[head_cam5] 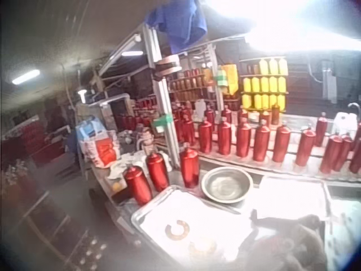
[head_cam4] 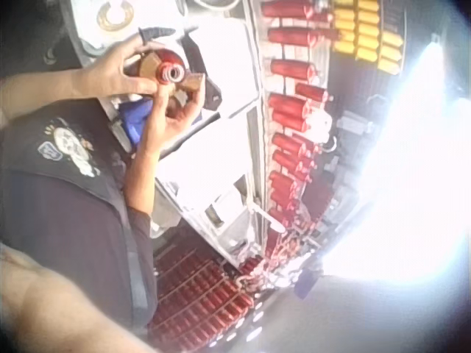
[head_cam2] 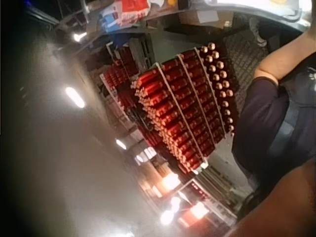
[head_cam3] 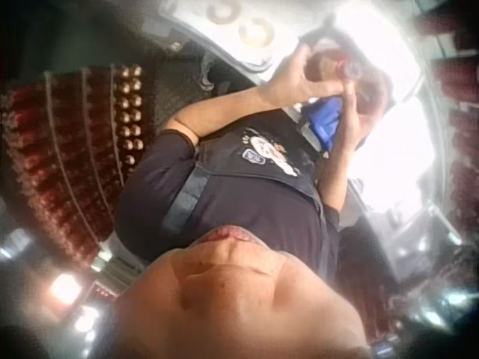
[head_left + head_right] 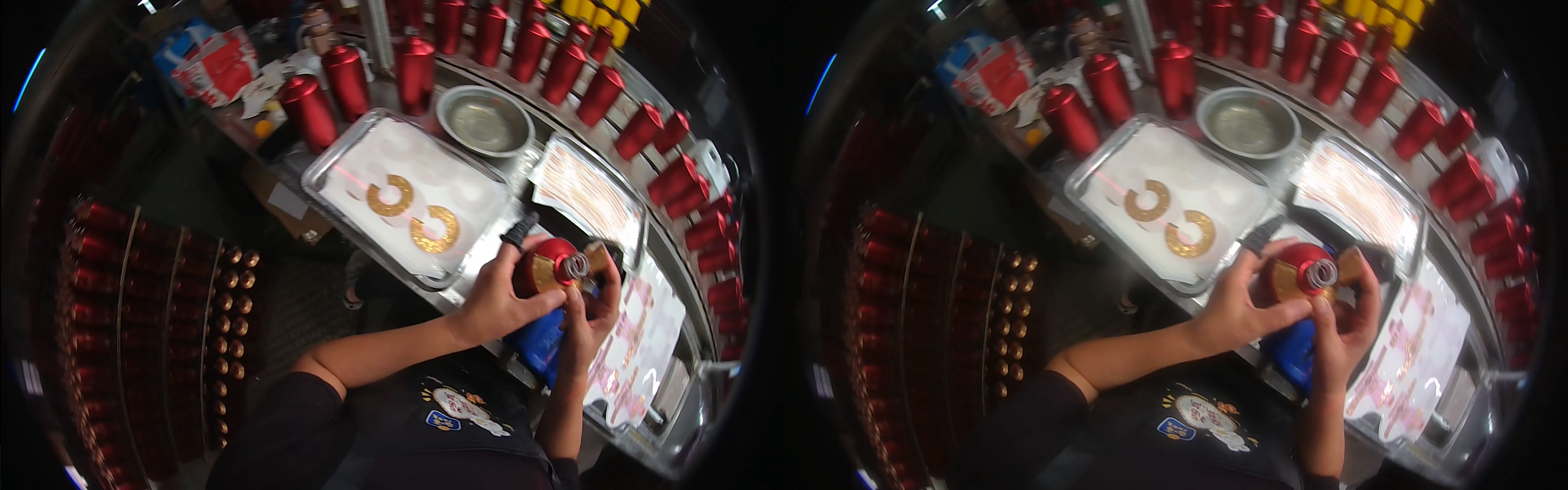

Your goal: The person applies a gold crescent-shaped sticker to the neck of a red cylindrical container, then smooths a rectangular label around the body of the container. The person handles the container and labels by hand, rotating the container to align and press the labels into place.

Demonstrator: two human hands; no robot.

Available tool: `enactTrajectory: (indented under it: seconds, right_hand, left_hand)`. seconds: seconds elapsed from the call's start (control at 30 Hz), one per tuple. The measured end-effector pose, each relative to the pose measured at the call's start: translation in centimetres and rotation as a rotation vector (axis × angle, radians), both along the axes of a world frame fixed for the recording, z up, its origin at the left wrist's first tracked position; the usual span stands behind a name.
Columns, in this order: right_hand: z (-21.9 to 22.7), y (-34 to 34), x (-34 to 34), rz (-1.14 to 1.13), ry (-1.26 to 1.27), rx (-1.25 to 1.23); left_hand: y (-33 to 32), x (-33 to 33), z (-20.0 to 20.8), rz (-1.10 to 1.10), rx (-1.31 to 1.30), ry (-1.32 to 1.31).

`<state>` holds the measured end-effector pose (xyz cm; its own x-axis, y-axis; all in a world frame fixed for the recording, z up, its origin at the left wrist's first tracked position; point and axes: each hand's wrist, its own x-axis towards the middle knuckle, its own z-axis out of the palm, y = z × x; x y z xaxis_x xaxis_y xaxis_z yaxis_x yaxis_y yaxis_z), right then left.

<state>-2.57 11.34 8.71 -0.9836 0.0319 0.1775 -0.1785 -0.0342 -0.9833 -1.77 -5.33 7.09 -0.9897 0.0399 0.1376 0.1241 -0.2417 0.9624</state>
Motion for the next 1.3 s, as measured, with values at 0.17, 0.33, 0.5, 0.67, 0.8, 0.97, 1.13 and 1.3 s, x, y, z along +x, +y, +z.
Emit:
enactTrajectory:
  seconds: [0.17,0.33,0.5,0.67,0.8,0.97,1.13,1.3]
  right_hand:
    - [-0.5,-0.2,-0.2,-0.01,0.094,0.0]
    - [0.0,0.3,-0.5,0.011,0.058,0.022]
    - [-0.1,0.9,-1.1,0.009,0.001,0.0]
    - [-0.5,1.4,-1.4,0.026,-0.056,-0.009]
    - [-0.8,1.6,-1.5,0.013,-0.062,-0.014]
    - [-1.1,1.4,-1.5,0.066,0.097,-0.039]
    - [-1.1,1.2,-1.5,0.097,0.074,-0.037]
    - [-1.0,1.3,-1.7,0.129,0.106,-0.02]
  left_hand:
    - [0.3,0.1,-0.2,0.075,-0.024,0.086]
    - [0.1,0.0,-0.2,0.093,0.013,0.064]
    - [-0.2,-0.6,-0.5,-0.002,0.207,-0.074]
    - [0.3,-0.9,-0.9,0.013,0.258,-0.076]
    - [0.2,-0.6,-1.1,-0.005,0.236,-0.076]
    - [-0.1,1.3,-1.4,0.243,-0.157,0.39]
    - [-0.4,2.3,-1.7,0.281,-0.351,0.551]
    - [-0.9,1.2,-1.2,0.287,-0.241,0.463]
